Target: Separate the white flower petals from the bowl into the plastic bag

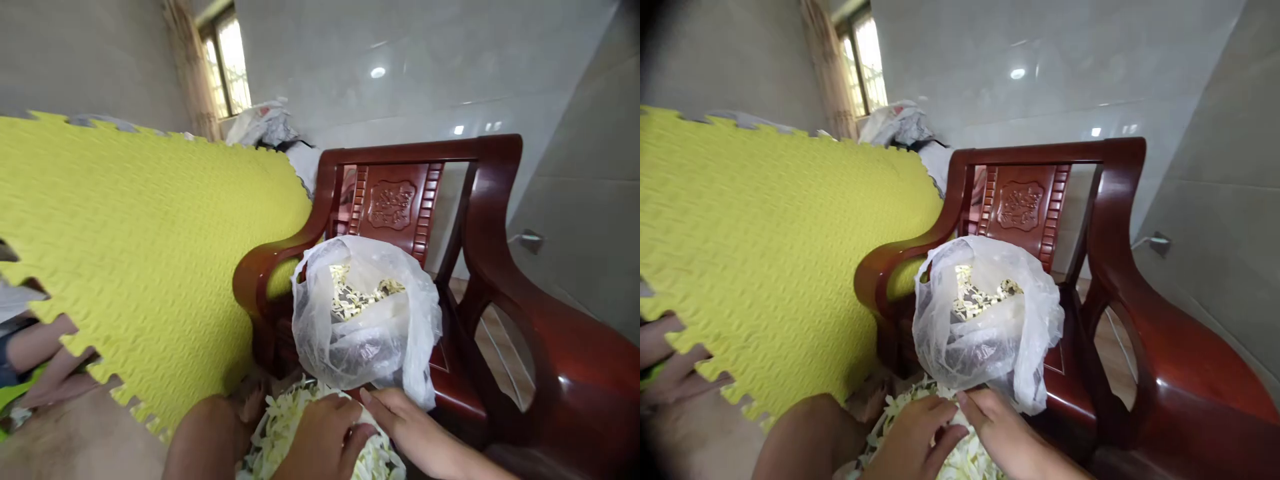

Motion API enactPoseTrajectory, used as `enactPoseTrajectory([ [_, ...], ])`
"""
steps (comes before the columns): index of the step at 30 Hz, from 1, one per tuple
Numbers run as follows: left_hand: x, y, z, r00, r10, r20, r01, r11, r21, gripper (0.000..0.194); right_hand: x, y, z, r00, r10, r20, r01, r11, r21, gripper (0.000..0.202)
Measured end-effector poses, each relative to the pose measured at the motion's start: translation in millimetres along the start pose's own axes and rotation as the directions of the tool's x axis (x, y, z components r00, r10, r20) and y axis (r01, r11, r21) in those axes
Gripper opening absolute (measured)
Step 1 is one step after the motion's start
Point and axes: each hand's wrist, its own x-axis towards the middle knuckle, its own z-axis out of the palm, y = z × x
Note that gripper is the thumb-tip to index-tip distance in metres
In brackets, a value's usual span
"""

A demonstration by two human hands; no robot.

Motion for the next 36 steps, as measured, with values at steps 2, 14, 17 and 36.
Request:
enactPoseTrajectory([
  [2,4,-2,4.0,0.998,0.026,-0.050,-0.021,0.995,0.096,0.023,9,14,7,0.984,0.152,0.098,-0.168,0.968,0.186,0.062],
  [14,30,-12,12.3,0.971,-0.232,0.057,0.239,0.935,-0.264,0.042,31,14,-35,0.973,-0.216,0.079,0.229,0.877,-0.422,0.040],
  [17,28,-11,2.8,0.973,-0.223,0.066,0.231,0.894,-0.384,0.048,32,12,-34,0.956,-0.276,0.101,0.294,0.900,-0.322,0.044],
  [36,36,-1,20.8,0.964,-0.085,0.252,0.242,-0.113,-0.964,0.046,41,-8,-43,0.900,-0.431,0.065,0.428,0.902,0.062,0.027],
])
